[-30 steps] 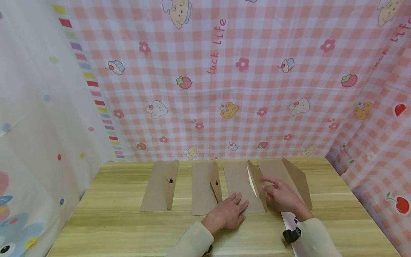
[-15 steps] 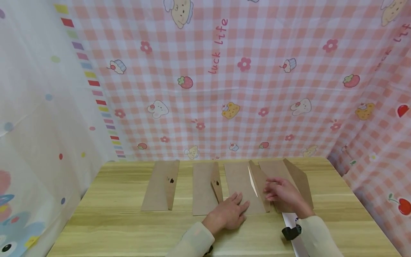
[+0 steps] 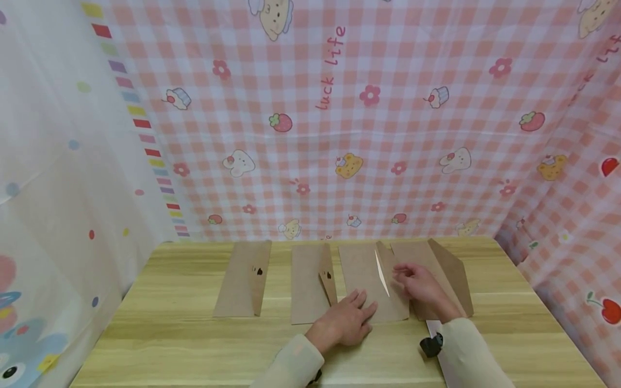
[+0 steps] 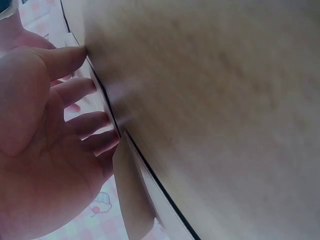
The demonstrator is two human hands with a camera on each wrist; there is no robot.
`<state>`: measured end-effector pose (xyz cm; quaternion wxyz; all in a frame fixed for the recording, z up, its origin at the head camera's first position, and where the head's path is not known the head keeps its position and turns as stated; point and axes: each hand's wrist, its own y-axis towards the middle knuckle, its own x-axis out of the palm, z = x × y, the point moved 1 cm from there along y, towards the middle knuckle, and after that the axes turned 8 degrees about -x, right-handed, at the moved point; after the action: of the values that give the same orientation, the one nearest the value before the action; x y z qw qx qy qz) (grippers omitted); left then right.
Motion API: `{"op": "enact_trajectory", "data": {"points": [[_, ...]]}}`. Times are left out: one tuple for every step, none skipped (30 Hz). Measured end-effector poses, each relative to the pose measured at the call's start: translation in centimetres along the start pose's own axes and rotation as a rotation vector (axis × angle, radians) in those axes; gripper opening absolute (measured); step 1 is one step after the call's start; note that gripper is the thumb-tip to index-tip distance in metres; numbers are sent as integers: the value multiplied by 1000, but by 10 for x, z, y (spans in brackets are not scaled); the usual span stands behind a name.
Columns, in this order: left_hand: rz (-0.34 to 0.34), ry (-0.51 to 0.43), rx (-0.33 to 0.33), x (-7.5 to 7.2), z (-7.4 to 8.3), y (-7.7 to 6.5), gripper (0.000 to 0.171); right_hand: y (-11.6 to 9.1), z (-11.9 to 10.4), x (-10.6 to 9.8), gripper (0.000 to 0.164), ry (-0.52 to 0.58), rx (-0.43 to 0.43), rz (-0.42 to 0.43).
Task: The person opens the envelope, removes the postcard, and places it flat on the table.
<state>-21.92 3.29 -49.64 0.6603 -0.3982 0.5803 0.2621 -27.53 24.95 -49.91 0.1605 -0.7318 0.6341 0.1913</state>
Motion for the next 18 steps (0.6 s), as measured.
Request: {"op": "enact_trajectory", "data": {"points": [[1, 0, 0, 0, 0, 0, 55, 1, 1, 1, 34, -30, -16, 0], [2, -1, 0, 0, 0, 0, 55, 1, 2, 1, 34, -57, -33, 0], [2, -3, 0, 1, 0, 0, 55, 1, 2, 2, 34, -84, -47, -1], [1, -5, -1, 1, 0, 0, 55, 1, 2, 2, 34, -106, -59, -2], [0, -10, -1, 1, 0, 0, 55, 0, 2, 2, 34, -121, -67, -6], [-2, -13, -1, 1, 0, 0, 55, 0, 2, 2, 34, -127, -71, -9], [-3, -22, -3, 0, 0, 0, 55, 0, 2, 2, 35, -132, -74, -12], [-2, -34, -6, 0, 0, 0, 55, 1, 2, 2, 35, -135, -77, -14], [0, -48, -9, 0, 0, 0, 55, 1, 3, 2, 35, -131, -77, -16], [8, -56, -10, -1, 1, 1, 54, 1, 4, 2, 34, -127, -78, -15], [16, -71, -14, -2, 1, 2, 53, 2, 4, 2, 35, -128, -81, -18], [26, -82, -20, -3, 2, 2, 52, 2, 5, 3, 35, -123, -76, -16], [41, -87, -24, -3, 3, 4, 51, 2, 6, 3, 35, -120, -75, -17], [59, -89, -31, -3, 5, 5, 49, 3, 7, 3, 35, -113, -68, -14], [75, -89, -41, -3, 6, 5, 48, 3, 8, 4, 35, -105, -61, -13], [87, -88, -54, -3, 7, 6, 48, 3, 9, 4, 35, -100, -53, -9], [96, -92, -70, -3, 9, 7, 47, 3, 10, 4, 36, -97, -48, -8], [106, -87, -85, -2, 10, 7, 47, 3, 10, 5, 36, -89, -40, -2]]}}
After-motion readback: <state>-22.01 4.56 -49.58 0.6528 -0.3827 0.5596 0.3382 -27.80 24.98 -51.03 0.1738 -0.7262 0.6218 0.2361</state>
